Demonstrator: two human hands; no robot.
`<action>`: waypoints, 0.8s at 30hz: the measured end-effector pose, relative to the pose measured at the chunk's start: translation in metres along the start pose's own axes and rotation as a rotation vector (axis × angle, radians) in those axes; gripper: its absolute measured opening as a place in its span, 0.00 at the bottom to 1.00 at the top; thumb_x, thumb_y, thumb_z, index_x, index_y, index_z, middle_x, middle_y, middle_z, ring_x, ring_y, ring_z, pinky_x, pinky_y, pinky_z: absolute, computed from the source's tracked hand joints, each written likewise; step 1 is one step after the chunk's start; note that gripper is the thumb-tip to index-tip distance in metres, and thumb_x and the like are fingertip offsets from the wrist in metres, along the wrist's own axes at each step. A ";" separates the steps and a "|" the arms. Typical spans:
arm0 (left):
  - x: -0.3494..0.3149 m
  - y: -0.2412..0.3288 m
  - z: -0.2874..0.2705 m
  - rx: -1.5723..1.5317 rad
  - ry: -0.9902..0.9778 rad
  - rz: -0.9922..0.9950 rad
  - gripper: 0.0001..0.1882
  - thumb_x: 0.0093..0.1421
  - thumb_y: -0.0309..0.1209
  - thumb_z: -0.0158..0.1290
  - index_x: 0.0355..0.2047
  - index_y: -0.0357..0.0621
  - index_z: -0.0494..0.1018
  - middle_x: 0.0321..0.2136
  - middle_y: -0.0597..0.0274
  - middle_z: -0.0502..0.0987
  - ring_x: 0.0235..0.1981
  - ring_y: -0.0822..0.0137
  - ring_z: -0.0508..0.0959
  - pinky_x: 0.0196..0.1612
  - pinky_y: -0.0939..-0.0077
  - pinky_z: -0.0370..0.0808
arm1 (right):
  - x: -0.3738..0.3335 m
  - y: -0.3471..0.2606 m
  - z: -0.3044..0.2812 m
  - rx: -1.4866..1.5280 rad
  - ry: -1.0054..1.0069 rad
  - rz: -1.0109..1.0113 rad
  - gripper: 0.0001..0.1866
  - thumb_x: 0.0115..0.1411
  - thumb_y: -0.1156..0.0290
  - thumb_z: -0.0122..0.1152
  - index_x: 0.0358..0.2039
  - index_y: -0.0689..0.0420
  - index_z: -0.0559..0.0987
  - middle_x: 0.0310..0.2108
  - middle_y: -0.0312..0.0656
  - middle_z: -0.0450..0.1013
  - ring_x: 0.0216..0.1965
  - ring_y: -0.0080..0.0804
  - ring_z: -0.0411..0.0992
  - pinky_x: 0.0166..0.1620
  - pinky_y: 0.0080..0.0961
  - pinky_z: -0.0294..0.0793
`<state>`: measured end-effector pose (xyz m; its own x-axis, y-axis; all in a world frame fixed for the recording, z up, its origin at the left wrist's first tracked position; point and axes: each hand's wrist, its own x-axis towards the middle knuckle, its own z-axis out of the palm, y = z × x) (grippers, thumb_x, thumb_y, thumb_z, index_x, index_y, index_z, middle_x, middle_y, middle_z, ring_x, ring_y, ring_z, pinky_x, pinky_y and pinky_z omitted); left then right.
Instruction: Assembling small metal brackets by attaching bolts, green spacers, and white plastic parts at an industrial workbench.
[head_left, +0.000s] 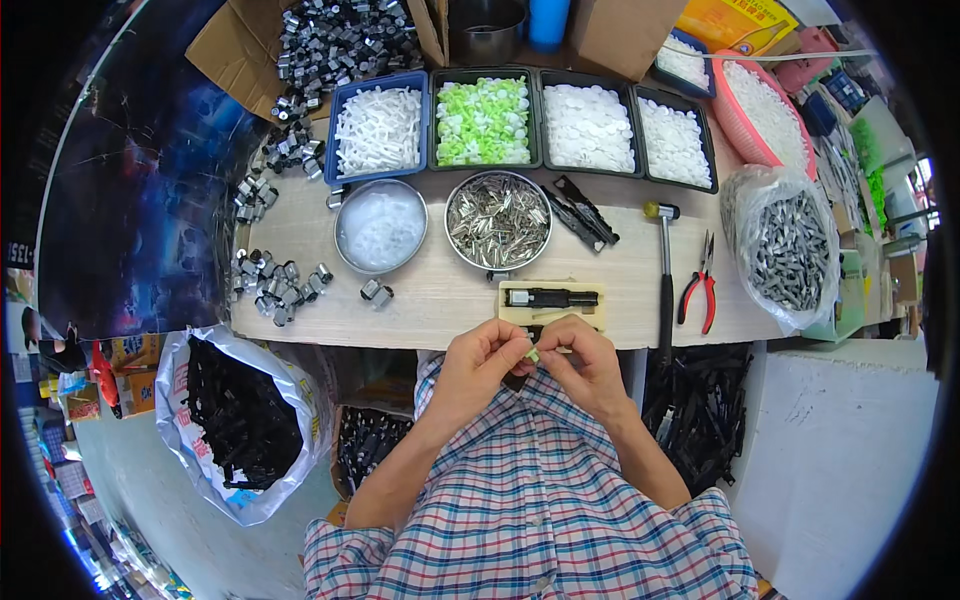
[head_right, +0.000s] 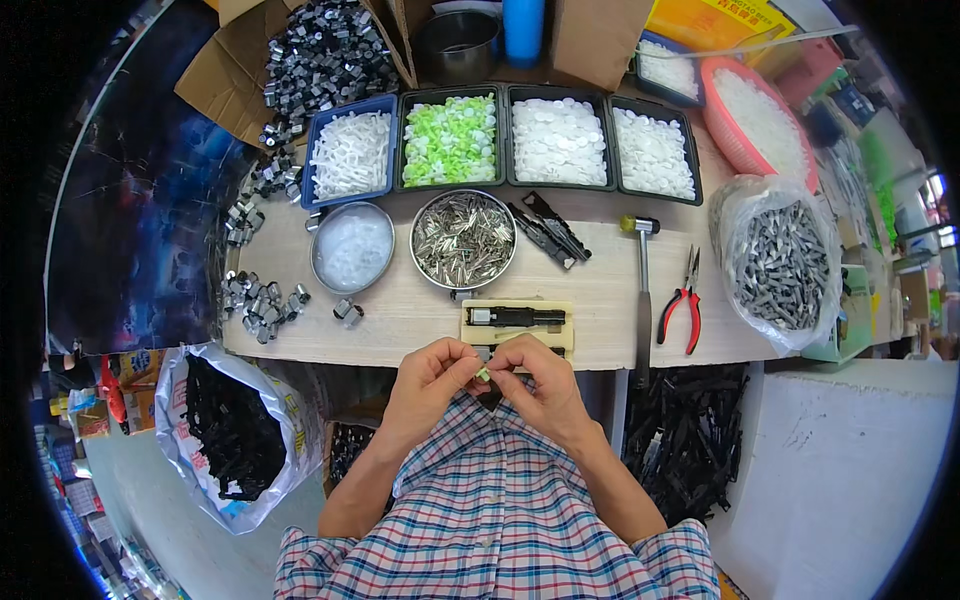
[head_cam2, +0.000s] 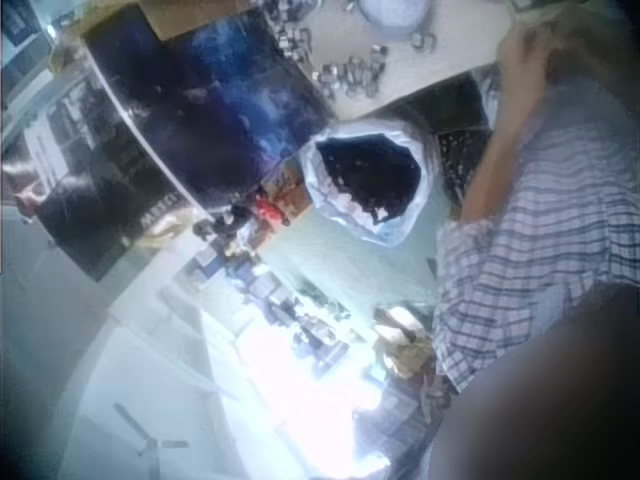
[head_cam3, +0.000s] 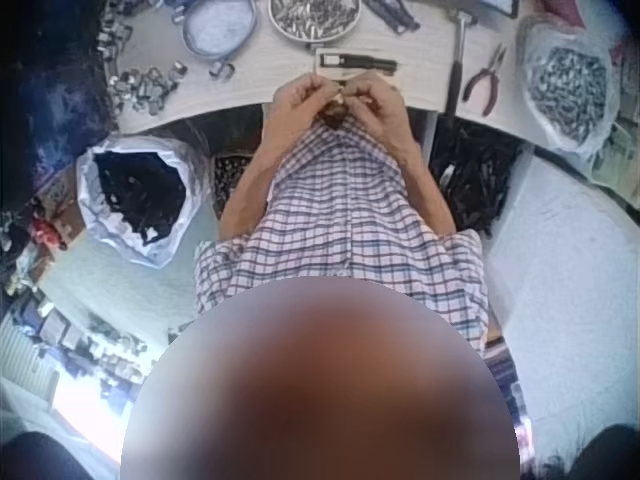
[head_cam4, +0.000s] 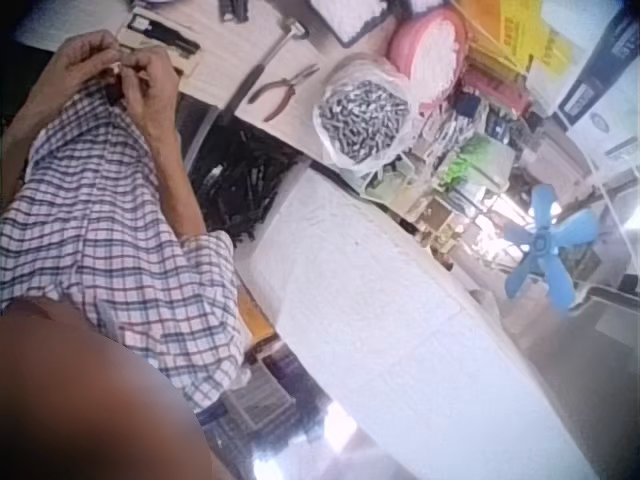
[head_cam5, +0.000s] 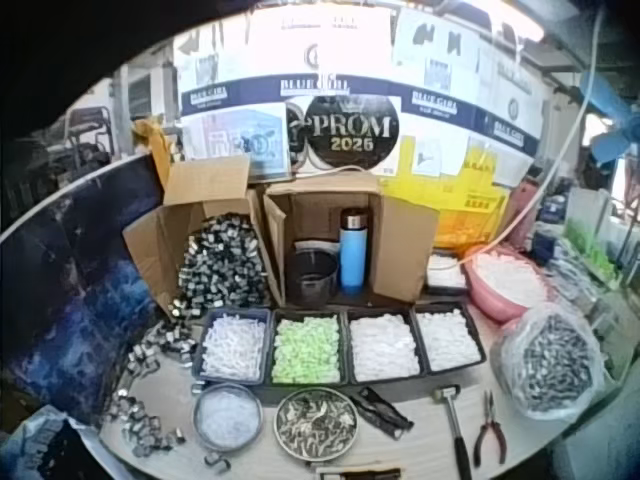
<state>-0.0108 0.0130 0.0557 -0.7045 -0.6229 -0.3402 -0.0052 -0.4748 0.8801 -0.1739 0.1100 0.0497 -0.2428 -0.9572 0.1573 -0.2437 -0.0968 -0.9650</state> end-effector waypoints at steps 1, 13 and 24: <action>0.001 0.000 0.001 0.023 0.008 0.006 0.09 0.70 0.29 0.51 0.41 0.33 0.75 0.30 0.65 0.78 0.32 0.78 0.77 0.39 0.83 0.77 | 0.000 0.001 0.000 -0.012 0.013 -0.029 0.05 0.59 0.82 0.62 0.35 0.63 0.76 0.35 0.41 0.74 0.37 0.29 0.73 0.39 0.23 0.73; 0.009 -0.006 0.008 0.678 0.353 0.499 0.05 0.62 0.22 0.58 0.38 0.33 0.78 0.27 0.58 0.78 0.26 0.72 0.77 0.31 0.77 0.74 | 0.025 0.013 -0.009 -0.722 0.157 -0.380 0.13 0.47 0.84 0.65 0.33 0.59 0.75 0.33 0.43 0.74 0.36 0.44 0.72 0.41 0.36 0.71; 0.035 -0.020 -0.004 0.998 0.256 0.929 0.07 0.55 0.19 0.59 0.34 0.37 0.76 0.33 0.56 0.80 0.37 0.55 0.79 0.39 0.64 0.75 | 0.045 0.034 -0.008 -0.778 0.046 -0.317 0.10 0.51 0.84 0.63 0.34 0.61 0.75 0.34 0.45 0.72 0.37 0.45 0.70 0.42 0.37 0.72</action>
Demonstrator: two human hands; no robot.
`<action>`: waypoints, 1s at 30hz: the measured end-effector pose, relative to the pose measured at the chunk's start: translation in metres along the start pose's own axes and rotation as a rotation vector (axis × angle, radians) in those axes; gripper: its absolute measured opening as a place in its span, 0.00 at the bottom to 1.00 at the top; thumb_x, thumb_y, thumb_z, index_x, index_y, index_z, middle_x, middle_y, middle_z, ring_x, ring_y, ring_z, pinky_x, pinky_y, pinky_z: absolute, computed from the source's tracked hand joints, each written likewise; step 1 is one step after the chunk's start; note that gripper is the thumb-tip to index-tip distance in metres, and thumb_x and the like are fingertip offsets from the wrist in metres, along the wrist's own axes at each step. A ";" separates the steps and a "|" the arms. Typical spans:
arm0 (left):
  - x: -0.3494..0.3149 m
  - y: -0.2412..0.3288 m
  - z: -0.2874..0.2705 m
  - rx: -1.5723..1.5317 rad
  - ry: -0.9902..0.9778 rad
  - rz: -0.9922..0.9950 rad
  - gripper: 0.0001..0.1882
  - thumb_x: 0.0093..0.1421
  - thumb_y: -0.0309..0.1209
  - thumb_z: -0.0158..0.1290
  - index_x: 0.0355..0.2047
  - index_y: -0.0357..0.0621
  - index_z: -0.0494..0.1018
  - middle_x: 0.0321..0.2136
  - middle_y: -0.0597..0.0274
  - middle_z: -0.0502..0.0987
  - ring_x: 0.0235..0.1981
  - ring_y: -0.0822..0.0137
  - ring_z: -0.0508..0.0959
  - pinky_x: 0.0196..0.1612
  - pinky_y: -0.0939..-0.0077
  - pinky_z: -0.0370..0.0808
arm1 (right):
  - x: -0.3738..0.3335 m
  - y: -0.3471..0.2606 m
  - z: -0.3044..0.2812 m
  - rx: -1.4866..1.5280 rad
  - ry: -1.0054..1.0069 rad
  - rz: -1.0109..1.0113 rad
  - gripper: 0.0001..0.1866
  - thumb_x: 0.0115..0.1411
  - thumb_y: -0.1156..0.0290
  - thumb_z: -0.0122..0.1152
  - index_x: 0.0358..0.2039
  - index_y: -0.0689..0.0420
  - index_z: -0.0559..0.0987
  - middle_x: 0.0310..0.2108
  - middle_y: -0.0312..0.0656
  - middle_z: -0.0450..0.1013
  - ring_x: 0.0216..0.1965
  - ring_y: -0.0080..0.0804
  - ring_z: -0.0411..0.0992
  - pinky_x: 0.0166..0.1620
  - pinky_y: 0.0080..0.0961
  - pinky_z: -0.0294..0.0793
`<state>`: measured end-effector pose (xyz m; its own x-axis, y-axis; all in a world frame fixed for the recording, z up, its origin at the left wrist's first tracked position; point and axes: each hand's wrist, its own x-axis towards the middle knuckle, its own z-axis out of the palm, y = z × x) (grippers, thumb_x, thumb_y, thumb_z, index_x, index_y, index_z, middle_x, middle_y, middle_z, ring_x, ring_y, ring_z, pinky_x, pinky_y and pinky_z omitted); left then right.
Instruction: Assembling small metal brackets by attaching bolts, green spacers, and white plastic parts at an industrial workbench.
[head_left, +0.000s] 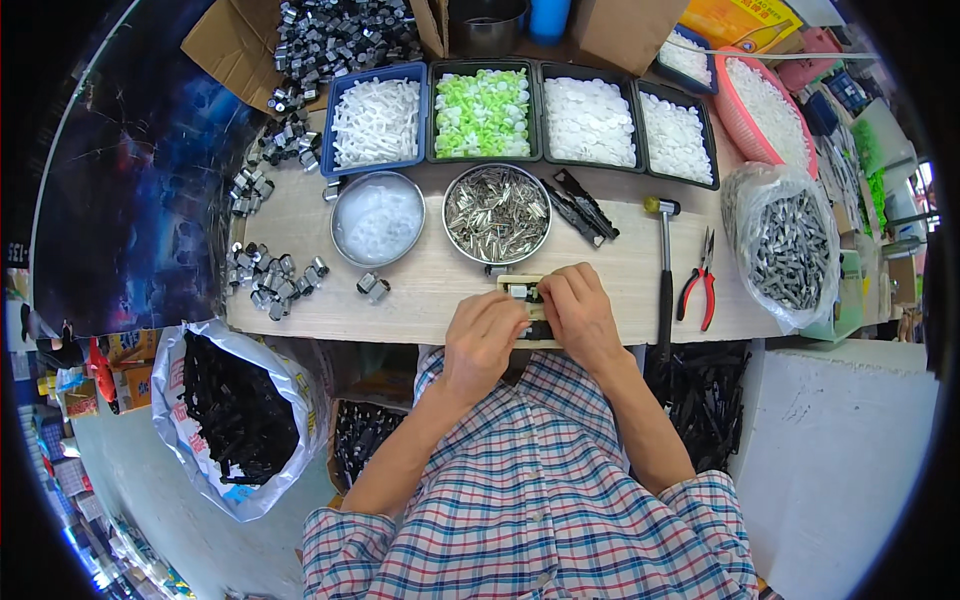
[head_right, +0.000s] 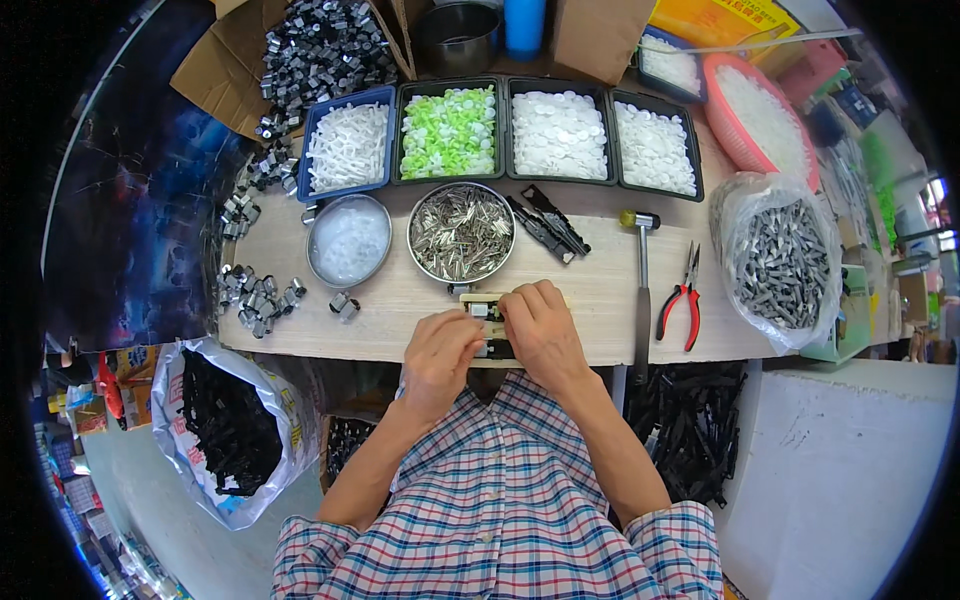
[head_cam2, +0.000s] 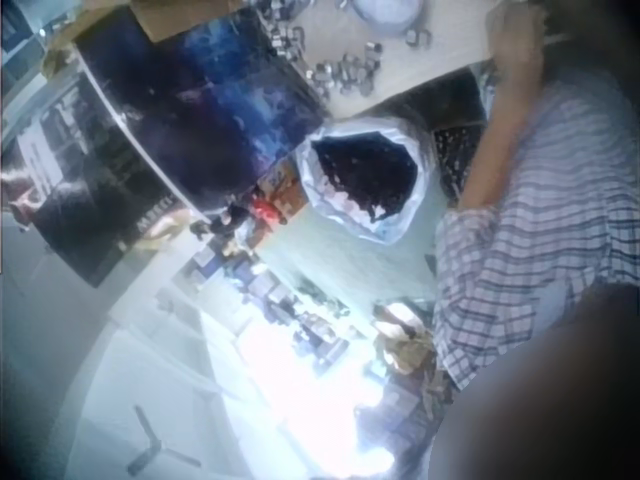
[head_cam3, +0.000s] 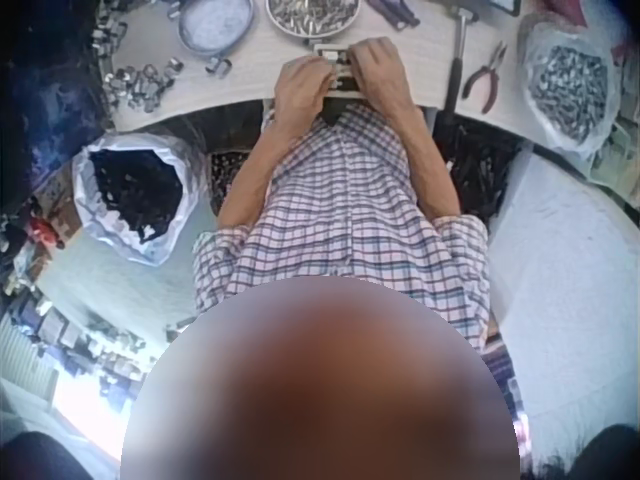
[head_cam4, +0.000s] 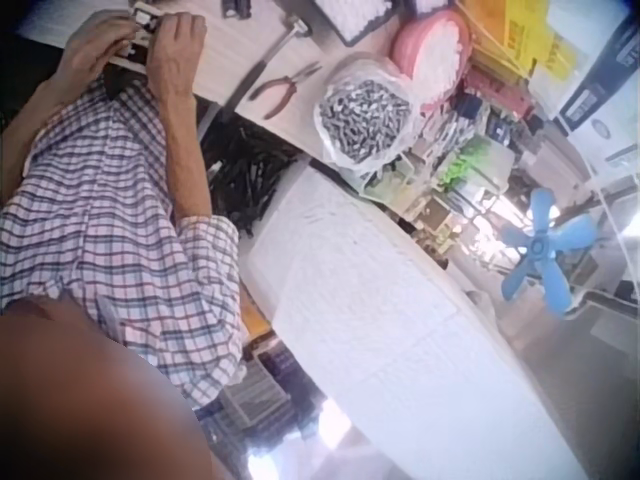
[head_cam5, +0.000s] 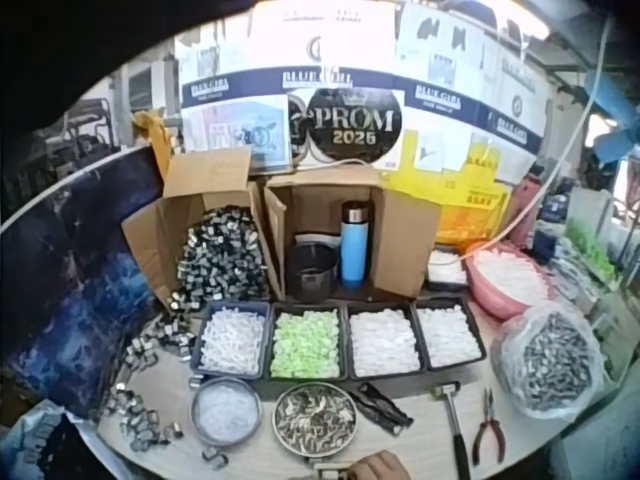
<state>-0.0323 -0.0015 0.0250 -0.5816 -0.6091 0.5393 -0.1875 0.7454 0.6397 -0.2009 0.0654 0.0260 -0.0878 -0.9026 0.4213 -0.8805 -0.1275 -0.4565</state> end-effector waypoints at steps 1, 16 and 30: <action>0.002 -0.002 0.002 0.020 0.000 0.091 0.08 0.53 0.19 0.60 0.34 0.37 0.75 0.36 0.56 0.82 0.42 0.54 0.80 0.43 0.61 0.75 | 0.000 0.000 0.000 0.002 -0.005 0.005 0.10 0.51 0.84 0.62 0.34 0.61 0.75 0.34 0.45 0.72 0.37 0.45 0.70 0.41 0.37 0.73; -0.004 -0.004 0.009 0.253 -0.167 0.197 0.09 0.54 0.28 0.55 0.36 0.39 0.76 0.45 0.55 0.81 0.53 0.55 0.76 0.58 0.55 0.69 | 0.012 -0.002 -0.013 0.051 -0.134 0.028 0.07 0.51 0.82 0.61 0.32 0.61 0.75 0.29 0.45 0.71 0.34 0.45 0.68 0.40 0.37 0.72; 0.002 0.003 0.012 0.277 -0.191 0.140 0.11 0.53 0.27 0.56 0.38 0.40 0.77 0.43 0.58 0.81 0.51 0.56 0.76 0.58 0.54 0.68 | 0.181 0.037 0.060 -0.032 0.291 0.069 0.04 0.56 0.74 0.66 0.30 0.60 0.80 0.37 0.48 0.73 0.37 0.45 0.74 0.38 0.37 0.74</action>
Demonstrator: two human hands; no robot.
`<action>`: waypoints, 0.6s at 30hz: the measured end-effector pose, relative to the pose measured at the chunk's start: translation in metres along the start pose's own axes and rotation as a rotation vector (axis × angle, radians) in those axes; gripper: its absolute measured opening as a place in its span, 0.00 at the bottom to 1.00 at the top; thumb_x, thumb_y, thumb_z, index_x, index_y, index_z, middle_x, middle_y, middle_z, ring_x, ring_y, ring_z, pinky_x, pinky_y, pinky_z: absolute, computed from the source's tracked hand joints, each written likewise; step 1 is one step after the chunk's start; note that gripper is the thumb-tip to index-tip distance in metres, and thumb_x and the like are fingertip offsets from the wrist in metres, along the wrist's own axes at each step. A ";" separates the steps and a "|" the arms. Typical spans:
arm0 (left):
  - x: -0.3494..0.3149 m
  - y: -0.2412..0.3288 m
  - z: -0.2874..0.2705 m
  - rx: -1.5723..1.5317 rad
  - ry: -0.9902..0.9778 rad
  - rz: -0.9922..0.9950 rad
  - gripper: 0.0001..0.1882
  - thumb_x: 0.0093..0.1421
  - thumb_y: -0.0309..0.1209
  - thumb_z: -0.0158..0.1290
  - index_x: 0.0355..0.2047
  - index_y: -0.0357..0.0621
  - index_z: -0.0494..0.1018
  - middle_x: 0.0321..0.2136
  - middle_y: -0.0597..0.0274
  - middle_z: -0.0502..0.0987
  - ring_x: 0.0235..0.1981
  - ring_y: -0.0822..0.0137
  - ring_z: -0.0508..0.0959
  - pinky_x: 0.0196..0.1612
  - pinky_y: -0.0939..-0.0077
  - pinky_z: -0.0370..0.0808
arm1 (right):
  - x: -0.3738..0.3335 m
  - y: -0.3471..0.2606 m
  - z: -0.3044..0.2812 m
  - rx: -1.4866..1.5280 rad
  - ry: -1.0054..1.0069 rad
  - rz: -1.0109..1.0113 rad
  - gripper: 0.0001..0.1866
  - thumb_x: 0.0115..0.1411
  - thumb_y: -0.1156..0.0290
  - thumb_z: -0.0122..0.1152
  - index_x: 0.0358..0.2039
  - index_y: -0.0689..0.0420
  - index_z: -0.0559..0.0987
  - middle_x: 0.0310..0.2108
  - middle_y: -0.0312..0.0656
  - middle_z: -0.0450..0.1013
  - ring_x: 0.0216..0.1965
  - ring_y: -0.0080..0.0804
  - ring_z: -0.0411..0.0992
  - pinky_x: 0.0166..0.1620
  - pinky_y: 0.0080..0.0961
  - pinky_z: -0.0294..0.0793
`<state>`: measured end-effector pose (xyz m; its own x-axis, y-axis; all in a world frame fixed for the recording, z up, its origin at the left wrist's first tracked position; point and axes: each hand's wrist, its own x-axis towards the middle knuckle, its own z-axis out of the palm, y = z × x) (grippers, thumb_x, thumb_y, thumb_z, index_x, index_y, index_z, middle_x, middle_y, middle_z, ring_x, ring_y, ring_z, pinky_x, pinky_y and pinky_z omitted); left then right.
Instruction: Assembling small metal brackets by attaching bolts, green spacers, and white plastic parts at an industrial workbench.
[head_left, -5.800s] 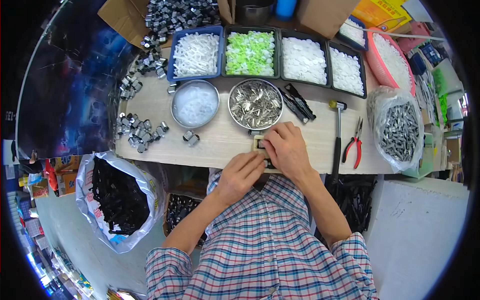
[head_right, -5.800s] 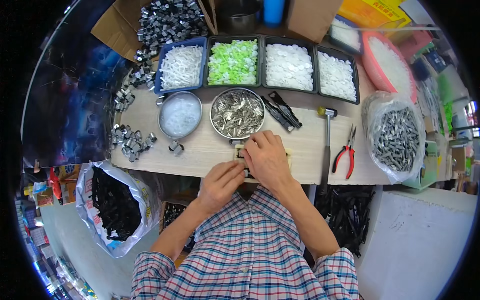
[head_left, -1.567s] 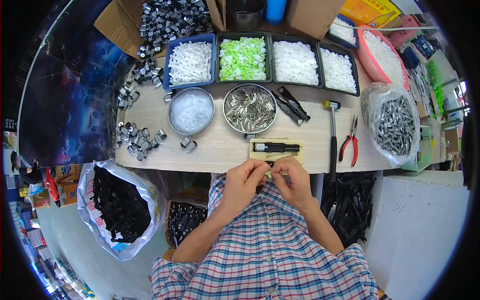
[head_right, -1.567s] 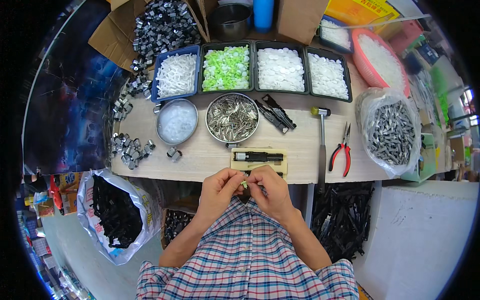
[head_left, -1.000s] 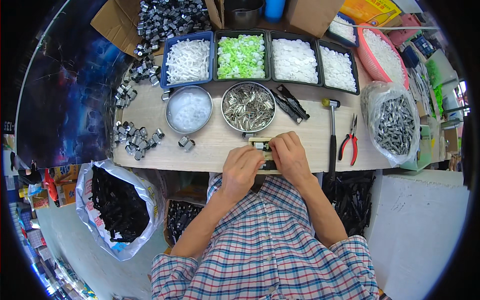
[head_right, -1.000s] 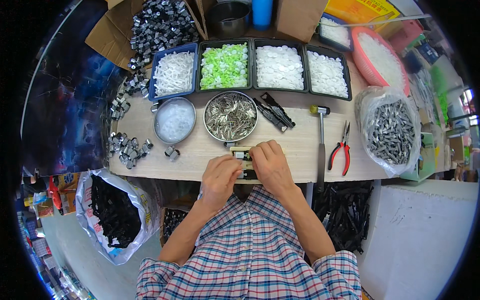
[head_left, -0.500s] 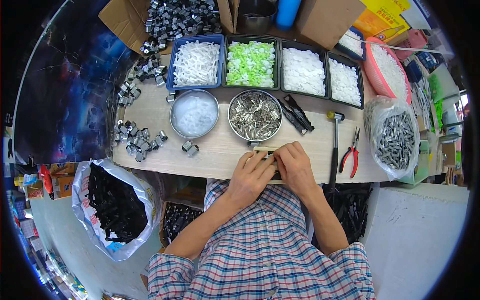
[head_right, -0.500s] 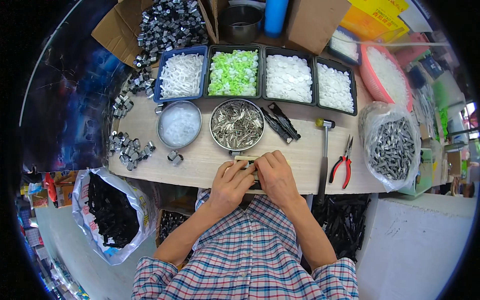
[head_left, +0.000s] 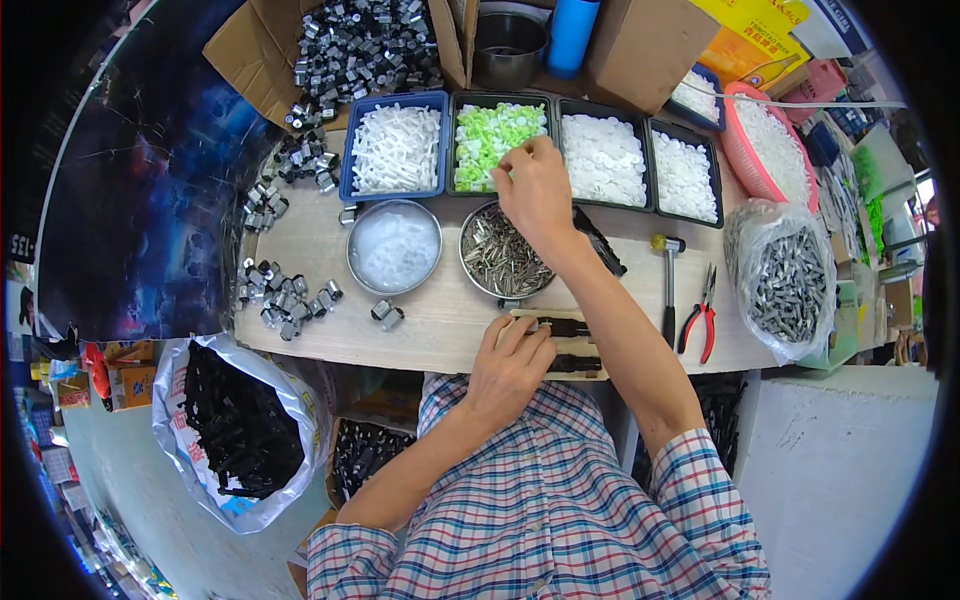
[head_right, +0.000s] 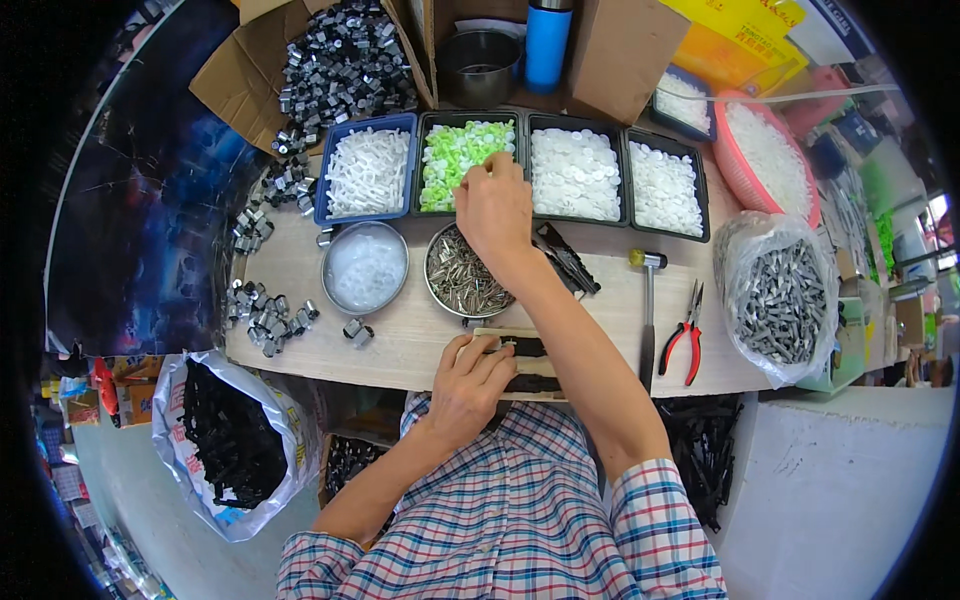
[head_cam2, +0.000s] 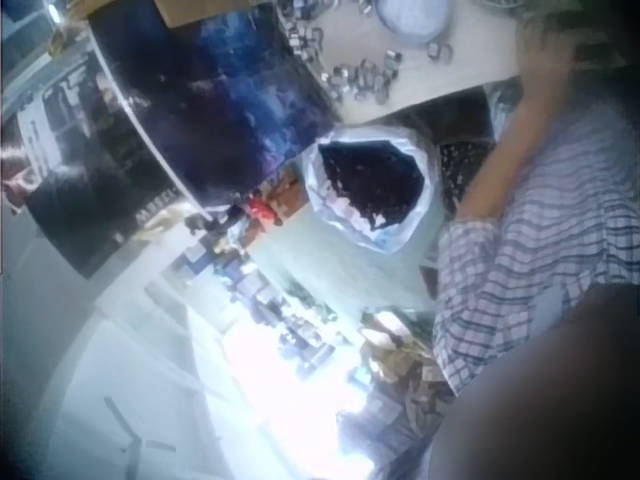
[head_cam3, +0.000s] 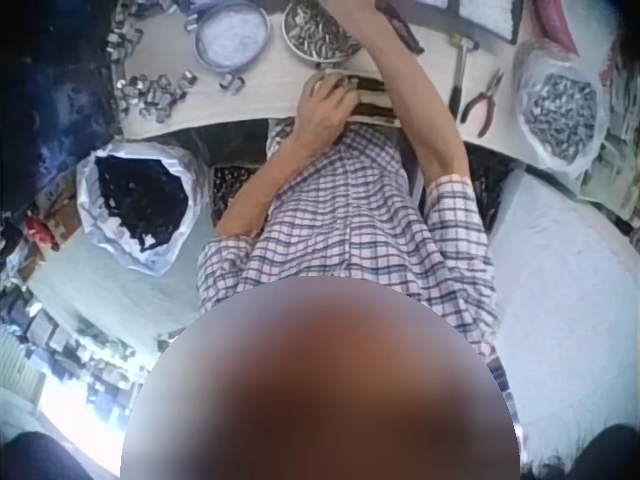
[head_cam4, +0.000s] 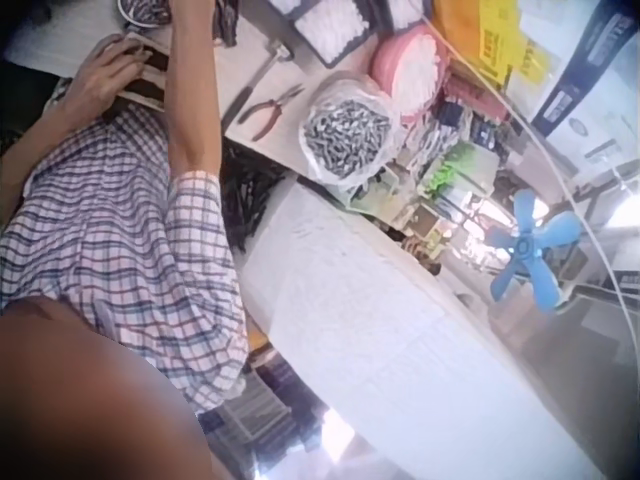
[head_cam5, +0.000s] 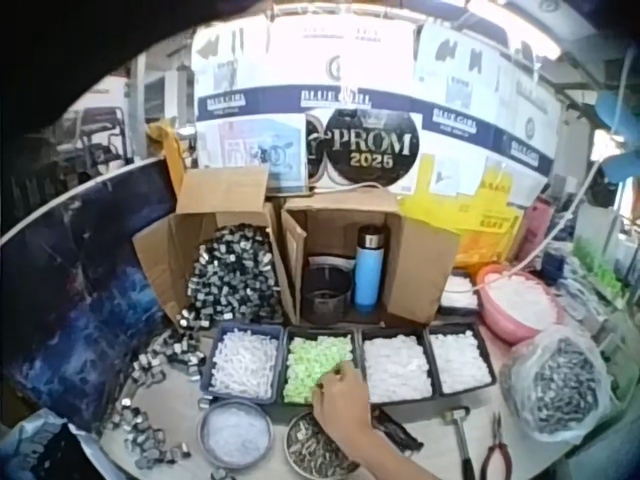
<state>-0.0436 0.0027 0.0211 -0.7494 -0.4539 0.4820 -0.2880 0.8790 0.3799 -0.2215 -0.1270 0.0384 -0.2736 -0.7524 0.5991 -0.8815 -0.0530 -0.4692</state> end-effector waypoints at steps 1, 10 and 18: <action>0.000 0.000 0.000 0.001 0.000 -0.016 0.10 0.54 0.27 0.57 0.38 0.40 0.77 0.43 0.59 0.81 0.51 0.56 0.76 0.58 0.54 0.68 | 0.004 -0.006 0.006 -0.125 -0.034 0.048 0.04 0.55 0.74 0.67 0.29 0.60 0.81 0.37 0.48 0.73 0.40 0.46 0.73 0.40 0.39 0.74; -0.004 0.002 -0.003 -0.007 -0.006 -0.020 0.09 0.55 0.27 0.59 0.37 0.39 0.77 0.44 0.57 0.81 0.54 0.54 0.75 0.58 0.55 0.69 | 0.000 0.009 0.011 -0.036 0.039 0.009 0.05 0.53 0.76 0.67 0.29 0.61 0.79 0.38 0.48 0.71 0.41 0.46 0.72 0.43 0.40 0.73; -0.006 -0.004 -0.010 -0.231 0.123 -0.068 0.07 0.57 0.24 0.58 0.37 0.38 0.76 0.41 0.57 0.82 0.48 0.54 0.79 0.49 0.62 0.75 | -0.079 -0.017 -0.061 0.614 -0.042 0.264 0.03 0.66 0.78 0.58 0.38 0.62 0.74 0.38 0.40 0.74 0.39 0.27 0.73 0.46 0.23 0.72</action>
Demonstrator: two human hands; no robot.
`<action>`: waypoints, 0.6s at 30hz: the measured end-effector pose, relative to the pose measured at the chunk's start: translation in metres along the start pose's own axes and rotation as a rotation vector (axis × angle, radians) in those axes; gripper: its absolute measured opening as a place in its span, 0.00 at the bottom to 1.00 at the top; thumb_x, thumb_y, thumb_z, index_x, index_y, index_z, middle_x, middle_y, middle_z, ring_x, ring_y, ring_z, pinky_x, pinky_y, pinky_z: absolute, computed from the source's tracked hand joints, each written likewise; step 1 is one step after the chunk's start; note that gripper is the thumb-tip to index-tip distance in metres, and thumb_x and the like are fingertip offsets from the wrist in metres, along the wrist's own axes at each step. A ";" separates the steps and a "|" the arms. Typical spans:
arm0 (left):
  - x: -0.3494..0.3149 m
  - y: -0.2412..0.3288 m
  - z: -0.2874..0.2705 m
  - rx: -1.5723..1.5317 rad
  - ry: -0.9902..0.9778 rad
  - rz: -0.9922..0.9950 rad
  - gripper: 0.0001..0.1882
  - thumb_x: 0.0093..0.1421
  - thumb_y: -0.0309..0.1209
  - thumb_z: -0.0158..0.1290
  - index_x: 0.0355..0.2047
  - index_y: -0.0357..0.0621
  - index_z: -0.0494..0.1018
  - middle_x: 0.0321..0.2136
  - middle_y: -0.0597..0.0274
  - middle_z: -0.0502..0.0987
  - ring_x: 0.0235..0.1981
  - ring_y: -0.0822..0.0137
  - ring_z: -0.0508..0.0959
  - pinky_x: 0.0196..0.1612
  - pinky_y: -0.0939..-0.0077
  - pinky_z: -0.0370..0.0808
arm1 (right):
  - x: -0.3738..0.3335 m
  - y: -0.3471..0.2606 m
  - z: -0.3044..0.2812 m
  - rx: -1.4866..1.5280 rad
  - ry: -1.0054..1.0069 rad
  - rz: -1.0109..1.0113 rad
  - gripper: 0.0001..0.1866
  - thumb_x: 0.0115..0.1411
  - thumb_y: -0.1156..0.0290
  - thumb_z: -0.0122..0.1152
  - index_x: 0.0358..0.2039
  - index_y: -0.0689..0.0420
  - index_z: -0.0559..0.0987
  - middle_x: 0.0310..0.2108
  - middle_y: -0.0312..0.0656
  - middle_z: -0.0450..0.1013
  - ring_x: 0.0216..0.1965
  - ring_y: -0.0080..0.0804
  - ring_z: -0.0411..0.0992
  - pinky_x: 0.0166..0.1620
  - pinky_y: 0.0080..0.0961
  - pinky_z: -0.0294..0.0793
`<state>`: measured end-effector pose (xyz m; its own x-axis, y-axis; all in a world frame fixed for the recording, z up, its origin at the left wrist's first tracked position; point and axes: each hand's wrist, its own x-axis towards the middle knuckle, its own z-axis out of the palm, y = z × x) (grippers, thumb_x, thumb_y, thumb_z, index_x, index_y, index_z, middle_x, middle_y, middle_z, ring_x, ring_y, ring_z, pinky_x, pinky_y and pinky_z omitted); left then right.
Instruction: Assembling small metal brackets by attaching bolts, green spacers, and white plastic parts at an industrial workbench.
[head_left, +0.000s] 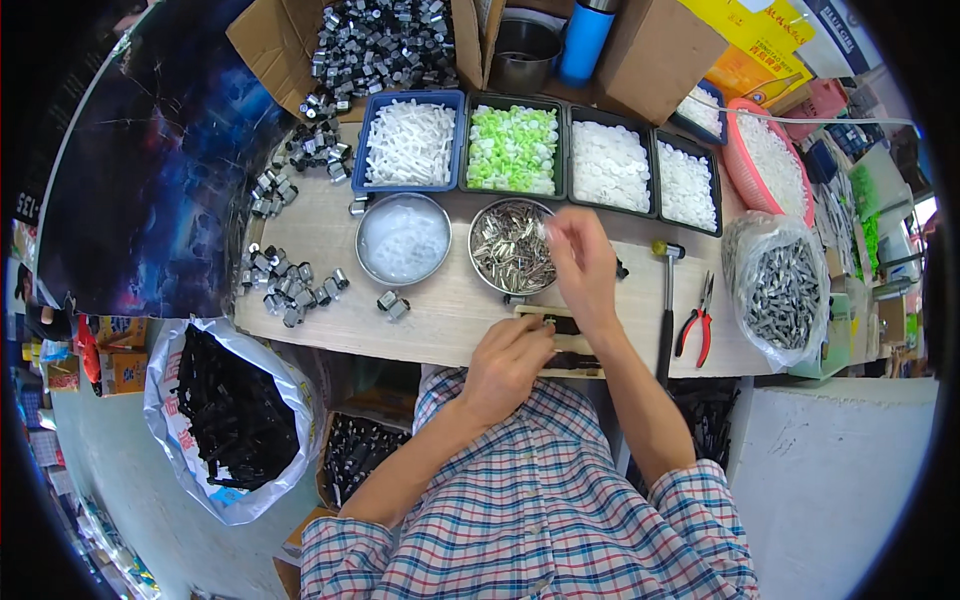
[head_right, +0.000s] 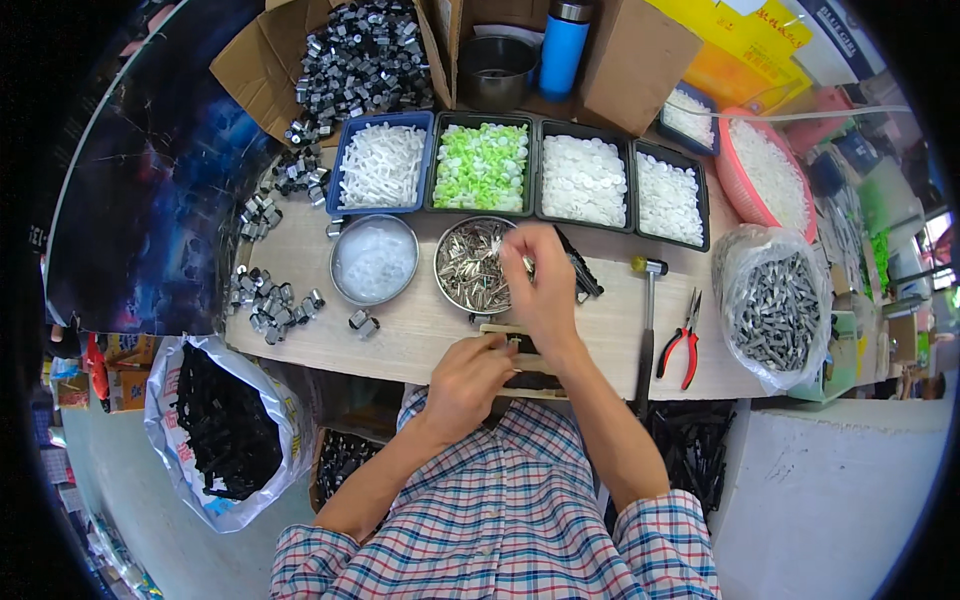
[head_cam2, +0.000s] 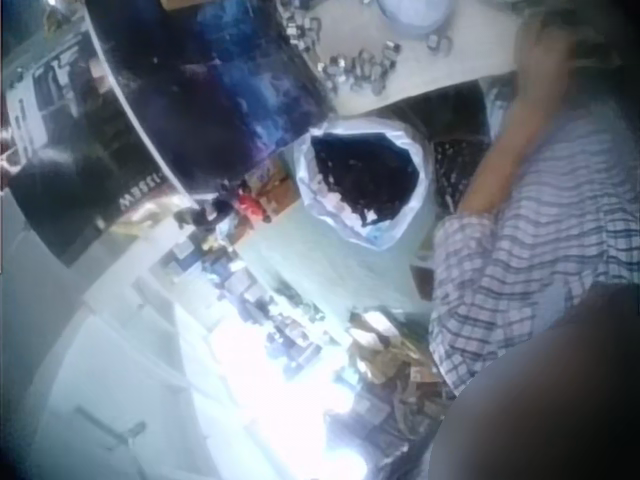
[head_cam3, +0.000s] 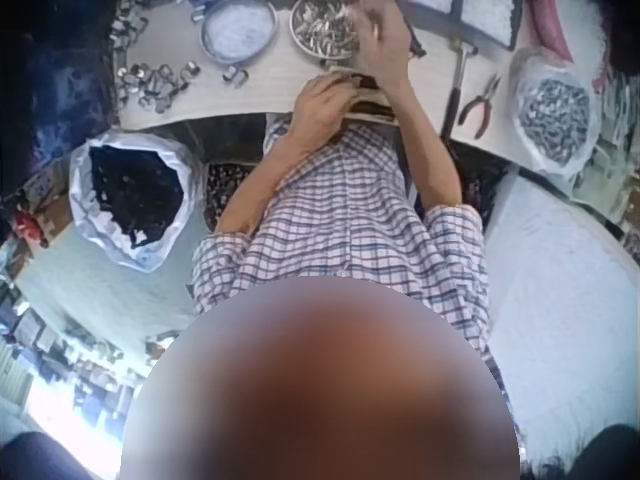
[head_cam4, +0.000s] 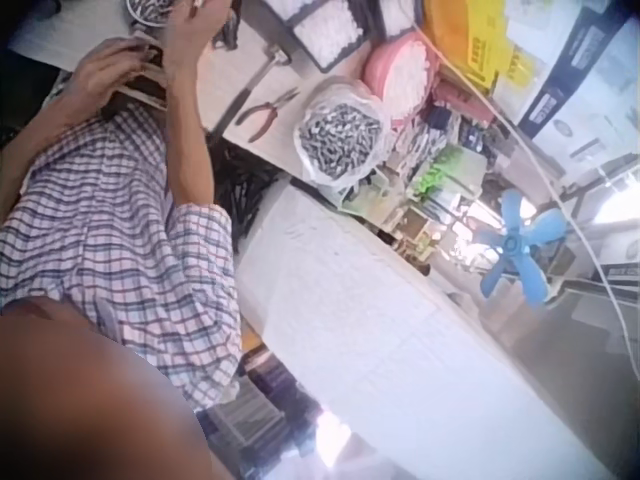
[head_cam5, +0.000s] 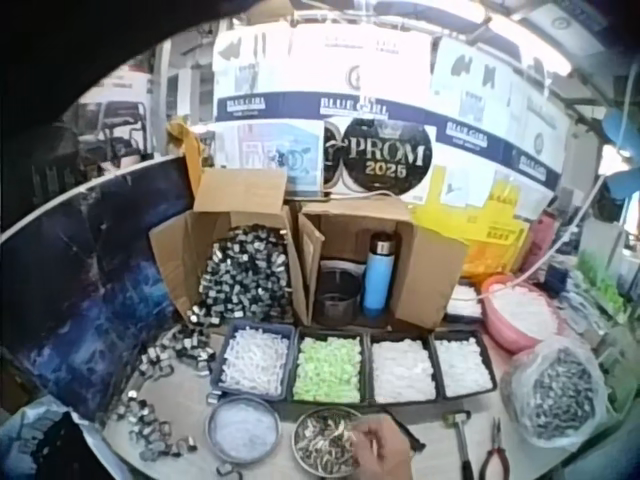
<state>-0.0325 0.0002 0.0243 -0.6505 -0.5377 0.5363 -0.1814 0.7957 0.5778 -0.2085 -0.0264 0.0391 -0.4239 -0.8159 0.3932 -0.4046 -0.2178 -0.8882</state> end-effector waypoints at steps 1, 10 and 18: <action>0.002 0.005 -0.003 -0.102 0.089 -0.069 0.05 0.60 0.24 0.57 0.37 0.37 0.76 0.38 0.58 0.83 0.44 0.58 0.81 0.46 0.66 0.77 | -0.021 -0.009 -0.009 0.123 0.000 0.159 0.03 0.67 0.77 0.57 0.39 0.62 0.74 0.39 0.39 0.74 0.41 0.24 0.73 0.48 0.23 0.72; 0.000 0.026 -0.018 -0.850 -0.070 -0.762 0.07 0.68 0.27 0.53 0.40 0.33 0.75 0.30 0.64 0.81 0.34 0.78 0.78 0.38 0.84 0.74 | -0.128 -0.050 -0.029 0.653 0.072 0.593 0.05 0.70 0.74 0.54 0.39 0.61 0.71 0.43 0.41 0.73 0.47 0.28 0.76 0.54 0.28 0.77; -0.002 0.035 -0.021 -0.688 -0.130 -0.731 0.08 0.67 0.27 0.54 0.38 0.32 0.76 0.29 0.62 0.81 0.31 0.78 0.77 0.34 0.82 0.73 | -0.137 -0.044 -0.031 0.627 0.018 0.518 0.06 0.70 0.74 0.55 0.41 0.63 0.71 0.43 0.42 0.73 0.44 0.25 0.74 0.52 0.24 0.76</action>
<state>-0.0215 0.0229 0.0564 -0.6330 -0.7617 -0.1381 -0.1291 -0.0720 0.9890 -0.1579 0.1116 0.0321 -0.4478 -0.8879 -0.1053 0.3732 -0.0786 -0.9244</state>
